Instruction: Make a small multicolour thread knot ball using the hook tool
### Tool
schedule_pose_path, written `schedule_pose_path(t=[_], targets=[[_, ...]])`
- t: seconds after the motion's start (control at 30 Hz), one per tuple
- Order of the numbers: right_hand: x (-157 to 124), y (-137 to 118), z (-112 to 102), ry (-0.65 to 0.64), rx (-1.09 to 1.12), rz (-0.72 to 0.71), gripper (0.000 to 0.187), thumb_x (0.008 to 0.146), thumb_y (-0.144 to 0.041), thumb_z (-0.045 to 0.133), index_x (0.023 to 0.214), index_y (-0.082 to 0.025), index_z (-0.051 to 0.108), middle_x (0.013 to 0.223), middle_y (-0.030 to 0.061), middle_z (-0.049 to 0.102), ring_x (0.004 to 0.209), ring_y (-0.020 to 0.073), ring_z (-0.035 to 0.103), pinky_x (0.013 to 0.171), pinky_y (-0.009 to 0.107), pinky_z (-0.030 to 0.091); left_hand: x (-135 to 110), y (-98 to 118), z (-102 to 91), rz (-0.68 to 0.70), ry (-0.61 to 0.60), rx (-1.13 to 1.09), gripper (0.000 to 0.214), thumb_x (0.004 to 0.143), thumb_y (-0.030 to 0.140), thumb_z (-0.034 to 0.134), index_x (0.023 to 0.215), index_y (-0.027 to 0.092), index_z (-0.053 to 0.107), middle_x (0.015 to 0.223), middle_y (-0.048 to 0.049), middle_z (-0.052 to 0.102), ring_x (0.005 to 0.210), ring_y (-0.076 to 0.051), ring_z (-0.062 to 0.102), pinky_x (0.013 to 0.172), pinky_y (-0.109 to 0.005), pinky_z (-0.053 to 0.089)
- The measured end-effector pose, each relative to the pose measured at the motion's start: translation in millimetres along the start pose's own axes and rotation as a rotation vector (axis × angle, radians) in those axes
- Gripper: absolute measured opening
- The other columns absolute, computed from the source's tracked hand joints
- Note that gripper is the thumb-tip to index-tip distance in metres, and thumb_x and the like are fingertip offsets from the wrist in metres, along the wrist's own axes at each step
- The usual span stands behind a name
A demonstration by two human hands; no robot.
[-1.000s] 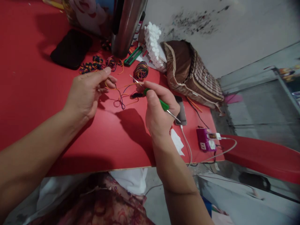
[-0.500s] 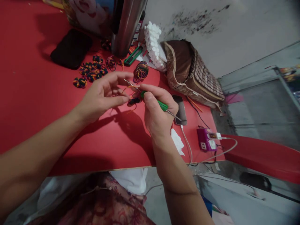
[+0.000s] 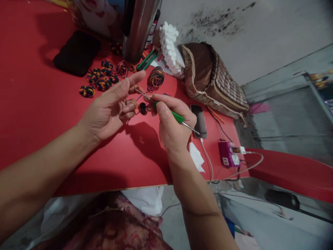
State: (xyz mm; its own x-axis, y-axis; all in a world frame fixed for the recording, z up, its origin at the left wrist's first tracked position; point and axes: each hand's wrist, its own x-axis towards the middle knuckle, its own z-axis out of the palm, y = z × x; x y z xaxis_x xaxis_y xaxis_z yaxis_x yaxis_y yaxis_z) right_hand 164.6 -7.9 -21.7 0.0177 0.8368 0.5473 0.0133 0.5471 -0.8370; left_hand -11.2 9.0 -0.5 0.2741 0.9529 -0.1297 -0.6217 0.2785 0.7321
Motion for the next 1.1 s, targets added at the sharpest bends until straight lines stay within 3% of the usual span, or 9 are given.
schedule_pose_path(t=[0.1,0.23,0.43,0.57,0.7,0.87,1.1], targets=[[-1.0,-1.6,-0.5,-0.051,-0.059,0.001,0.017,0.101,-0.035,0.073,0.116,-0.035,0.083,0.104,-0.0025,0.085,0.088,0.0166,0.08,0.083,0.036,0.07,-1.9,-3.4,-1.0,0.044,0.013,0.107,0.031,0.085,0.032,0.087,0.116,0.032,0.085,0.114,-0.0045,0.077,0.075,-0.014,0.061,0.059,-0.025,0.046],[-1.3,1.8,-1.4,-0.045,-0.118,0.021,0.018,0.102,-0.04,0.071,0.116,-0.034,0.081,0.107,-0.0003,0.084,0.09,0.0187,0.08,0.085,0.039,0.07,-3.4,-4.4,-1.8,0.111,-0.034,0.216,0.057,0.067,0.018,0.099,0.119,0.034,0.084,0.103,-0.0006,0.079,0.08,-0.016,0.066,0.069,-0.028,0.052],[-1.6,10.9,-0.9,-0.035,-0.196,-0.018,0.027,0.104,-0.049,0.065,0.12,-0.03,0.078,0.111,0.0016,0.08,0.097,0.0195,0.08,0.087,0.041,0.07,-1.6,-9.1,-0.5,0.131,-0.052,0.182,0.037,0.077,0.015,0.091,0.109,0.03,0.086,0.085,0.002,0.077,0.075,-0.014,0.069,0.072,-0.028,0.056],[-2.0,6.7,1.2,-0.066,-0.225,-0.029,0.023,0.104,-0.045,0.067,0.118,-0.032,0.08,0.114,0.0033,0.079,0.102,0.0216,0.078,0.09,0.042,0.069,-0.4,-11.6,-1.6,0.112,-0.025,0.155,0.041,0.071,0.018,0.096,0.108,0.032,0.084,0.077,0.0041,0.073,0.067,-0.013,0.067,0.063,-0.029,0.053],[-2.2,3.7,3.4,-0.024,-0.265,-0.054,0.019,0.103,-0.042,0.068,0.115,-0.037,0.082,0.111,0.0047,0.076,0.106,0.0229,0.075,0.091,0.042,0.068,-0.6,-8.7,-0.9,0.055,0.003,0.148,0.044,0.069,0.017,0.097,0.108,0.033,0.083,0.077,0.005,0.074,0.076,-0.016,0.072,0.07,-0.031,0.056],[-2.3,4.2,5.7,0.013,-0.174,-0.031,0.019,0.104,-0.04,0.069,0.118,-0.039,0.082,0.099,-0.001,0.078,0.092,0.018,0.078,0.089,0.038,0.069,-0.3,-5.8,2.6,0.104,0.041,0.129,0.042,0.067,0.012,0.094,0.103,0.029,0.083,0.081,0.0033,0.078,0.084,-0.017,0.075,0.084,-0.033,0.059],[-5.5,3.3,9.1,-0.017,-0.132,0.03,0.021,0.102,-0.042,0.072,0.119,-0.036,0.082,0.1,-0.0025,0.082,0.073,0.0128,0.075,0.075,0.031,0.069,-0.1,-8.2,-1.1,0.106,0.054,0.154,0.044,0.069,0.013,0.095,0.108,0.03,0.083,0.078,0.004,0.076,0.075,-0.015,0.07,0.073,-0.032,0.054]])
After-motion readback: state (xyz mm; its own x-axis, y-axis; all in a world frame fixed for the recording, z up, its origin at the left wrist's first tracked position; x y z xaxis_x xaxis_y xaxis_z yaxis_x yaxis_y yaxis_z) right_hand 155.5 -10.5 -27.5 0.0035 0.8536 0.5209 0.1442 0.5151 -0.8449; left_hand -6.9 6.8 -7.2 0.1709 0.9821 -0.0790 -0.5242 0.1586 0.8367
